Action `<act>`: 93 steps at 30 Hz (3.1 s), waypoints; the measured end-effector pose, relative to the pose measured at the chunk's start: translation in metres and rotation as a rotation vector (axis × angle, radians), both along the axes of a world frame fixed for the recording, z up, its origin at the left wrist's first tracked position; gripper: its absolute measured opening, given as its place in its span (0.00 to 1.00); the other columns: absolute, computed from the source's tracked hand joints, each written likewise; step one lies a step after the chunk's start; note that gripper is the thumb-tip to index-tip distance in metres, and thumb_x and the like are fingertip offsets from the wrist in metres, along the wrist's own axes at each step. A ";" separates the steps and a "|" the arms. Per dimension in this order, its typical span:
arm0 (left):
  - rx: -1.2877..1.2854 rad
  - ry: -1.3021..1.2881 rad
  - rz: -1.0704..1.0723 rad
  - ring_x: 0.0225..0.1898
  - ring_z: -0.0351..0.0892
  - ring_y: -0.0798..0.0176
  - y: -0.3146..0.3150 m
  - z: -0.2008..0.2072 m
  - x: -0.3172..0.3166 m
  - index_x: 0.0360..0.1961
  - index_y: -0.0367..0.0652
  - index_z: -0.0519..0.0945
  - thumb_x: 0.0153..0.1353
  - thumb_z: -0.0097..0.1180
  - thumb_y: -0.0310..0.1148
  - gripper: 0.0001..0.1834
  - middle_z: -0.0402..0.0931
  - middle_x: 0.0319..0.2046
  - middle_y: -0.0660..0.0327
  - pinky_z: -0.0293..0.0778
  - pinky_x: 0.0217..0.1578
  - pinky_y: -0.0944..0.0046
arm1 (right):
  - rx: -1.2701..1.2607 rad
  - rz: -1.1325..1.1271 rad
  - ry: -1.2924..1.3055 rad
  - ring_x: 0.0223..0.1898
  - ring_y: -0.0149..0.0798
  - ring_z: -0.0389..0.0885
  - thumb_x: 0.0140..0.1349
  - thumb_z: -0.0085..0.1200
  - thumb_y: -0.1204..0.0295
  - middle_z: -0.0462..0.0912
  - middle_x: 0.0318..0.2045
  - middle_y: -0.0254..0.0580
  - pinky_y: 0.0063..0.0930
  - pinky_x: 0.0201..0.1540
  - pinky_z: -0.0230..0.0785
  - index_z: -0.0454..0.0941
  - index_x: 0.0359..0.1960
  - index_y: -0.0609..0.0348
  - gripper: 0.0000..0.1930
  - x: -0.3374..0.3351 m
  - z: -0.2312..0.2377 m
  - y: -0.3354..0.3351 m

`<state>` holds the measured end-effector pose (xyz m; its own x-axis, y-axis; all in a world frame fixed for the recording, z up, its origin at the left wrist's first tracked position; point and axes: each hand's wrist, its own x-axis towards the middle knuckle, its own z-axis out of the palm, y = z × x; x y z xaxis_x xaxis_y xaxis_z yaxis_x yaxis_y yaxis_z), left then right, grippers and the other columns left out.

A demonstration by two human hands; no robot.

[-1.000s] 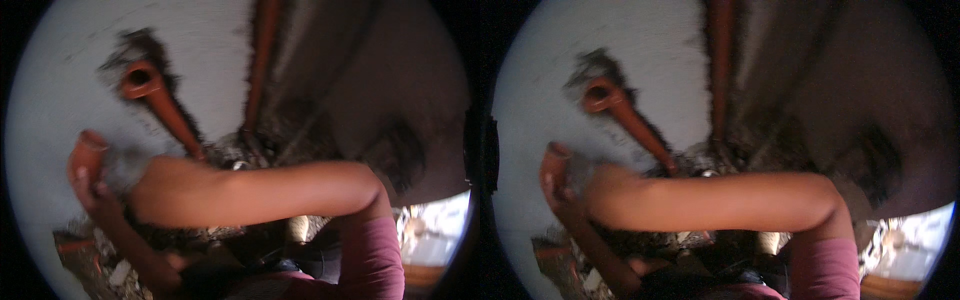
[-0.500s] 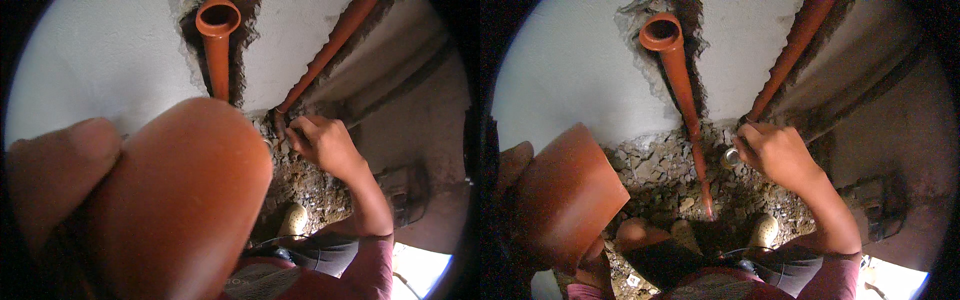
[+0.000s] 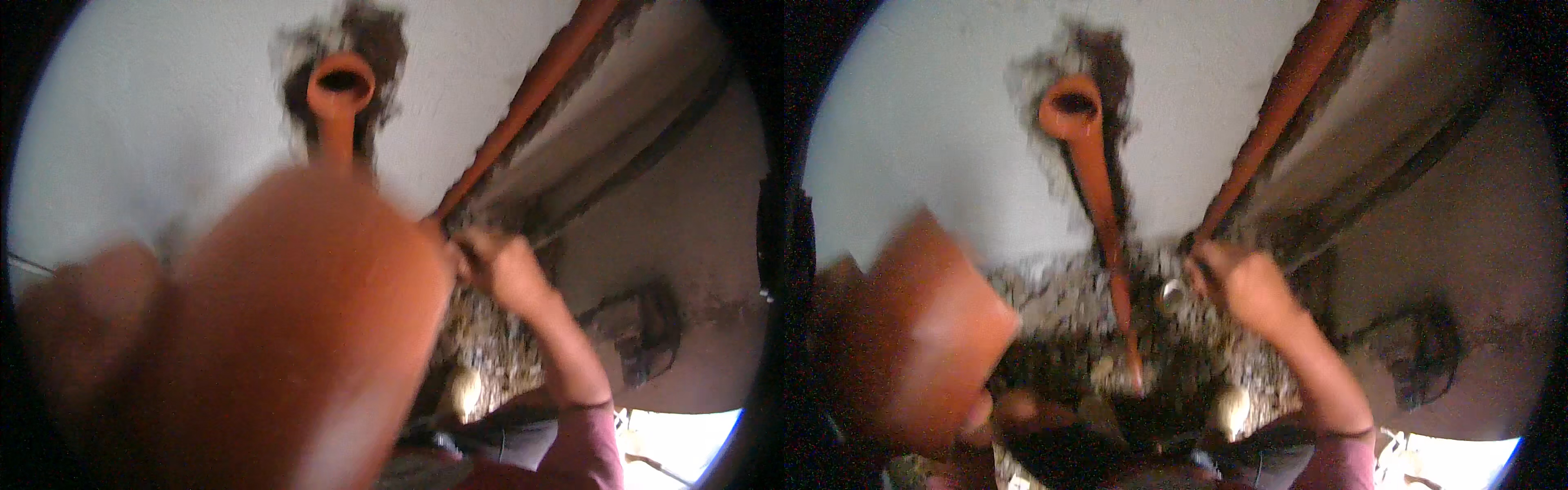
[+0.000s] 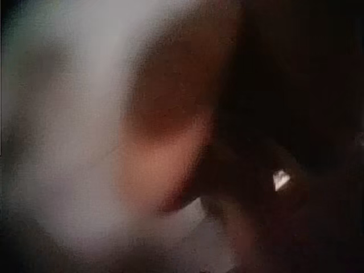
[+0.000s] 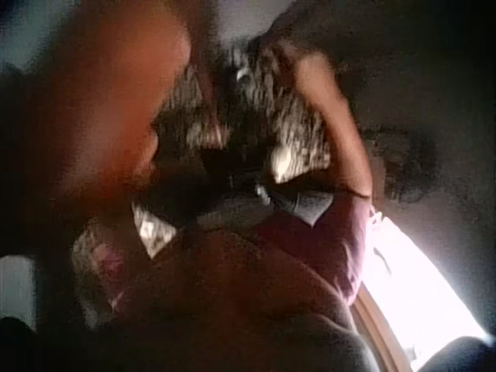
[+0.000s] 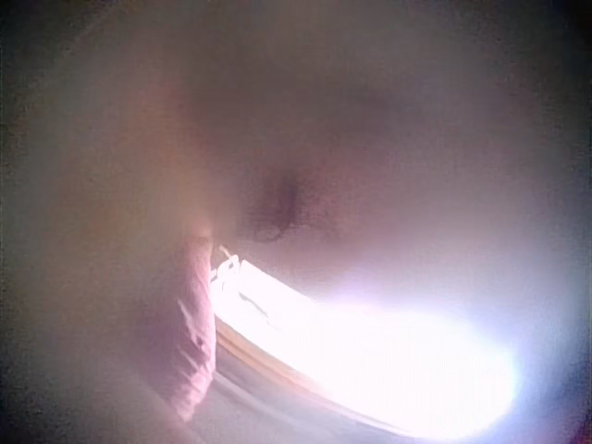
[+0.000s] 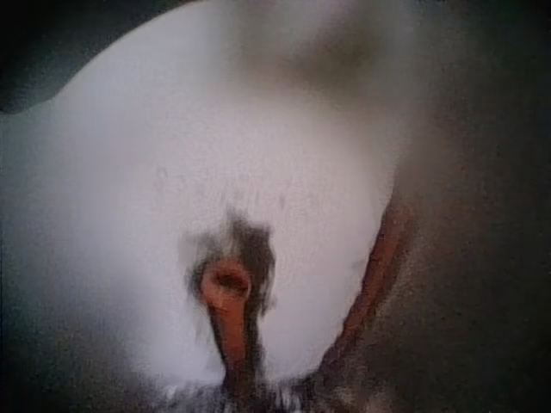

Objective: The person uses an angle grinder to cut and smooth orange plastic pipes, then applies adhesive with a brush to join pipe sections into a wall opening. The person secures the assembled pipe segments in place within the wall cavity.

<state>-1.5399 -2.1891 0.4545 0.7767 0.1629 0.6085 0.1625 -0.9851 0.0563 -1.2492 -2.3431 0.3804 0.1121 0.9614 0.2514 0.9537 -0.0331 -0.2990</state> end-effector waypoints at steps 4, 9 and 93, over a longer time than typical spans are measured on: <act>0.046 -0.148 0.000 0.50 0.77 0.60 0.016 -0.001 0.010 0.58 0.36 0.77 0.60 0.70 0.45 0.31 0.77 0.54 0.53 0.74 0.54 0.61 | -0.018 -0.121 0.244 0.35 0.62 0.86 0.70 0.61 0.64 0.87 0.34 0.56 0.50 0.38 0.79 0.82 0.43 0.58 0.11 0.019 -0.061 0.008; -0.439 -0.521 0.214 0.51 0.77 0.62 0.048 -0.044 0.024 0.60 0.36 0.76 0.63 0.69 0.42 0.29 0.76 0.55 0.55 0.73 0.55 0.63 | -0.069 -0.253 0.422 0.36 0.61 0.86 0.71 0.61 0.63 0.87 0.34 0.57 0.46 0.39 0.79 0.83 0.46 0.59 0.13 0.022 -0.182 0.002; -2.007 -0.114 0.074 0.43 0.83 0.68 0.021 -0.160 0.105 0.48 0.41 0.80 0.66 0.68 0.54 0.26 0.80 0.44 0.61 0.84 0.36 0.66 | 0.540 -0.351 1.540 0.31 0.34 0.78 0.80 0.50 0.57 0.80 0.30 0.39 0.31 0.38 0.73 0.77 0.52 0.63 0.18 0.027 -0.106 -0.049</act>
<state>-1.4347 -2.1680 0.2950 0.7162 0.5670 -0.4069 0.1091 0.4848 0.8678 -1.2220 -2.3921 0.2741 0.7304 0.6828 -0.0190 -0.2540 0.2456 -0.9355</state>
